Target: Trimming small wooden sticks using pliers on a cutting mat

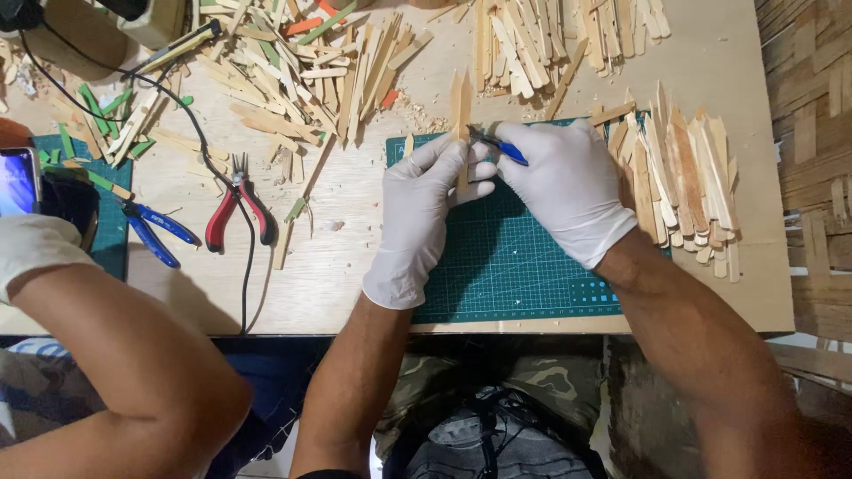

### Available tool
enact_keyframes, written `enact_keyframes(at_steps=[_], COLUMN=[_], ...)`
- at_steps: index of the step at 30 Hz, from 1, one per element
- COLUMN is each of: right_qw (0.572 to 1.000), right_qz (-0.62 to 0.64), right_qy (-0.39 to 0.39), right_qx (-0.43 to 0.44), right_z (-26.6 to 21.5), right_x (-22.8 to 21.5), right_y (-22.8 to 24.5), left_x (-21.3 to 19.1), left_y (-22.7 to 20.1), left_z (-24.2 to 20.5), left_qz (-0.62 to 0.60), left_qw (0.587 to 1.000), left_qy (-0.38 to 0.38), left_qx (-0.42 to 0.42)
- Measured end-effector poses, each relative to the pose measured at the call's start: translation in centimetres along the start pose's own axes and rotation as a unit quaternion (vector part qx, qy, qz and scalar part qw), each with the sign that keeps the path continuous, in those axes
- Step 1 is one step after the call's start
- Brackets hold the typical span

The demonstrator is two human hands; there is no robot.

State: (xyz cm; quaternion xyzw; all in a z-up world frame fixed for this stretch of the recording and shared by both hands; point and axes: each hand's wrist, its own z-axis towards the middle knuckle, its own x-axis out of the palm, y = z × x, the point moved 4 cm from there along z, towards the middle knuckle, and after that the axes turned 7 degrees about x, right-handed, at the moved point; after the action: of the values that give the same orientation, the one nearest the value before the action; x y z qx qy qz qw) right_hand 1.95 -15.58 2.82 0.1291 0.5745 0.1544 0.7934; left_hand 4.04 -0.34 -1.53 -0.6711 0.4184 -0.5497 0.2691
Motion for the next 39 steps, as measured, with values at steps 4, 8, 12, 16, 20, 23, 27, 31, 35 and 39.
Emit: enact_keyframes(at_steps=[4, 8, 12, 16, 20, 23, 27, 31, 35, 39], right_qw=[1.000, 0.997, 0.995, 0.996, 0.996, 0.997, 0.998, 0.998, 1.000, 1.000], right_qz=[0.027, 0.068, 0.086, 0.067, 0.066, 0.047, 0.025, 0.044, 0.008, 0.011], right_qy=[-0.009, -0.012, -0.017, -0.018, -0.006, 0.000, 0.009, 0.011, 0.006, 0.023], right_qx=[0.013, 0.030, 0.054, 0.056, 0.058, 0.059, 0.054, 0.044, 0.022, 0.018], right_z=[0.2, 0.2, 0.2, 0.1, -0.1, -0.1, 0.1, 0.0, -0.4, -0.5], right_x=[-0.7, -0.6, -1.5, -1.9, -1.7, -1.4, -1.9, -2.2, -1.1, -0.5], right_y=[0.3, 0.4, 0.6, 0.4, -0.1, -0.4, 0.3, 0.9, 0.4, 0.4], left_x=[0.1, -0.2, -0.9, -2.0, -4.9, -3.7, -0.1, 0.2, -0.2, -0.7], left_y=[0.1, 0.5, -0.5, -3.2, -4.8, -5.4, -4.1, -2.3, -1.2, -0.7], left_z=[-0.1, 0.3, 0.5, 0.7, 1.4, 0.3, -1.0, -0.6, -0.4, 0.1], left_qz=[-0.039, -0.052, 0.019, 0.252, 0.502, 0.600, 0.354, 0.164, 0.119, 0.121], left_qw=[0.999, 0.998, 0.999, 0.945, 0.820, 0.736, 0.900, 0.980, 0.990, 0.989], left_qy=[0.009, 0.000, -0.039, -0.061, -0.140, -0.135, 0.006, 0.026, 0.002, -0.020], left_qx=[-0.023, -0.032, 0.019, 0.201, 0.237, 0.283, 0.256, 0.106, 0.082, 0.078])
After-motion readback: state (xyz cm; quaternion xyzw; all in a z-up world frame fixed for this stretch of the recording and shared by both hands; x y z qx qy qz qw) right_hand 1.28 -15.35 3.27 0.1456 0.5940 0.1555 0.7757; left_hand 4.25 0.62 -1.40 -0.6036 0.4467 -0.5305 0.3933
